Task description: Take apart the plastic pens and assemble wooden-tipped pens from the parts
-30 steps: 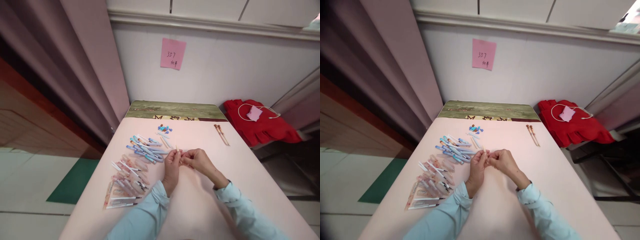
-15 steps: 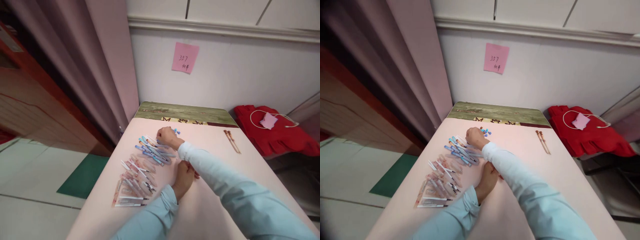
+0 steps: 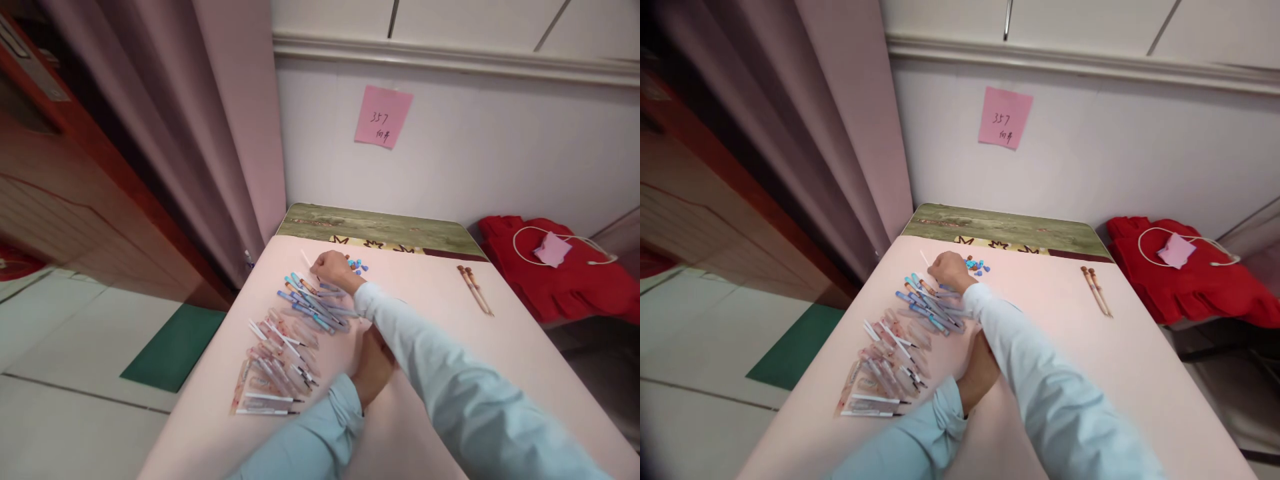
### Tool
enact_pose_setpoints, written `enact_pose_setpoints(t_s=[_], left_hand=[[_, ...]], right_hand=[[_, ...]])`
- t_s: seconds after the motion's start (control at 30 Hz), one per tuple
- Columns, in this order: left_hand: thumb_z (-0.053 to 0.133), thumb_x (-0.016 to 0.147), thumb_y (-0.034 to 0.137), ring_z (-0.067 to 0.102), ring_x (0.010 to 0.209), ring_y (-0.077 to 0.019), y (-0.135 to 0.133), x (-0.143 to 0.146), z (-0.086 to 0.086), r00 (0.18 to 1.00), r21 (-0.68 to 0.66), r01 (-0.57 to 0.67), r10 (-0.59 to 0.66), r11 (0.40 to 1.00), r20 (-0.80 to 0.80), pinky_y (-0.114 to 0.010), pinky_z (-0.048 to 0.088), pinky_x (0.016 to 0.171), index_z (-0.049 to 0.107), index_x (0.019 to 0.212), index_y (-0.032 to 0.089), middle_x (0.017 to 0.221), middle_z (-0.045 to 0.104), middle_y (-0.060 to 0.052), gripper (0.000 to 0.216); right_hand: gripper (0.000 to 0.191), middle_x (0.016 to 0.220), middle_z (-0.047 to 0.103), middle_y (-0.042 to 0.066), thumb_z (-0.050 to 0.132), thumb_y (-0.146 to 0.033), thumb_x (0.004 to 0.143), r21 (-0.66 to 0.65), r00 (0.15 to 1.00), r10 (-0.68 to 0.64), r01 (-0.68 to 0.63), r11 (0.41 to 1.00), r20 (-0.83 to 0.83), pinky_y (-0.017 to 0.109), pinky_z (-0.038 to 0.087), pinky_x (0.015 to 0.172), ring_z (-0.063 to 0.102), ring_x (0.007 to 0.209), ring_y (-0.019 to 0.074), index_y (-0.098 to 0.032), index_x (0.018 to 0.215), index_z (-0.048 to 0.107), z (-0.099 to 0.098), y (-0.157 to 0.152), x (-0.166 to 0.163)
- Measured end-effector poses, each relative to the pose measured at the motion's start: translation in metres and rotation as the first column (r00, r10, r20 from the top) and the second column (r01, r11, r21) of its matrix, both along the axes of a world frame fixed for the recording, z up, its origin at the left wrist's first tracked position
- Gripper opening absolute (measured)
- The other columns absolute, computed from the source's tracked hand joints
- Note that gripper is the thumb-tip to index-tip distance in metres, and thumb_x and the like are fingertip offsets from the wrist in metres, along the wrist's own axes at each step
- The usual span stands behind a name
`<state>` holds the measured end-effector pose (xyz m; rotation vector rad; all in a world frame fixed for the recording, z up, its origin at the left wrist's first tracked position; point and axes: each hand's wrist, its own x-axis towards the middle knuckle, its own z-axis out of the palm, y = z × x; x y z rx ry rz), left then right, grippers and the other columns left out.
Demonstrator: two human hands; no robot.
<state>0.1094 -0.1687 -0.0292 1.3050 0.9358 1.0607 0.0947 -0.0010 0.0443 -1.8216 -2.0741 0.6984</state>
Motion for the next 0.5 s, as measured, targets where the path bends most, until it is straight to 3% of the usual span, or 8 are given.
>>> enact_pose_setpoints(t_s=[0.1,0.17,0.23,0.33,0.5], left_hand=[[0.050,0.089,0.042,0.060,0.052,-0.0163,-0.001,0.012,-0.001,0.989,-0.165,0.003,0.021,0.986,0.144,-0.031,0.051,0.048,0.054,0.088,0.020,0.068,0.062,-0.003,0.023],[0.055,0.087,0.044,0.061,0.055,-0.0136,0.002,0.013,0.001,0.966,-0.243,-0.010,0.073,0.970,0.249,-0.028,0.052,0.051,0.052,0.088,0.019,0.077,0.064,-0.003,0.025],[0.061,0.084,0.044,0.061,0.058,-0.0122,0.005,0.012,0.003,0.951,-0.253,-0.042,0.116,0.967,0.285,-0.026,0.053,0.054,0.055,0.089,0.017,0.081,0.066,-0.004,0.028],[0.066,0.081,0.041,0.061,0.058,-0.0114,0.009,0.010,0.006,0.956,-0.219,-0.069,0.127,0.973,0.266,-0.025,0.052,0.055,0.061,0.094,0.015,0.081,0.067,-0.004,0.029],[0.067,0.082,0.039,0.060,0.059,-0.0108,0.010,0.009,0.009,0.977,-0.167,-0.047,0.080,0.985,0.199,-0.024,0.050,0.057,0.065,0.099,0.015,0.083,0.068,-0.005,0.030]], right_hand=[[0.031,0.086,0.074,0.007,0.044,-0.033,0.092,0.071,0.974,-0.039,0.056,0.996,-0.223,0.019,0.051,0.060,0.069,0.070,0.0121,-0.013,0.102,0.065,0.017,-0.018,0.037],[0.027,0.077,0.071,0.004,0.054,-0.035,0.086,0.096,0.766,-0.094,0.200,0.975,-0.636,0.019,0.049,0.051,0.064,0.058,0.0114,-0.013,0.100,0.061,0.025,-0.038,0.072],[0.032,0.073,0.068,0.000,0.065,-0.036,0.078,0.125,0.575,-0.098,0.337,0.933,-0.812,0.019,0.048,0.050,0.060,0.054,0.0093,-0.016,0.102,0.059,0.029,-0.061,0.108],[0.034,0.073,0.066,0.000,0.068,-0.041,0.077,0.090,0.477,-0.157,0.455,0.886,-0.865,0.019,0.046,0.049,0.057,0.054,0.0084,-0.015,0.098,0.061,0.024,-0.096,0.146],[0.034,0.072,0.065,0.001,0.064,-0.049,0.082,0.080,0.459,-0.153,0.449,0.890,-0.875,0.021,0.047,0.049,0.057,0.054,0.0097,-0.017,0.091,0.062,0.012,-0.128,0.159]])
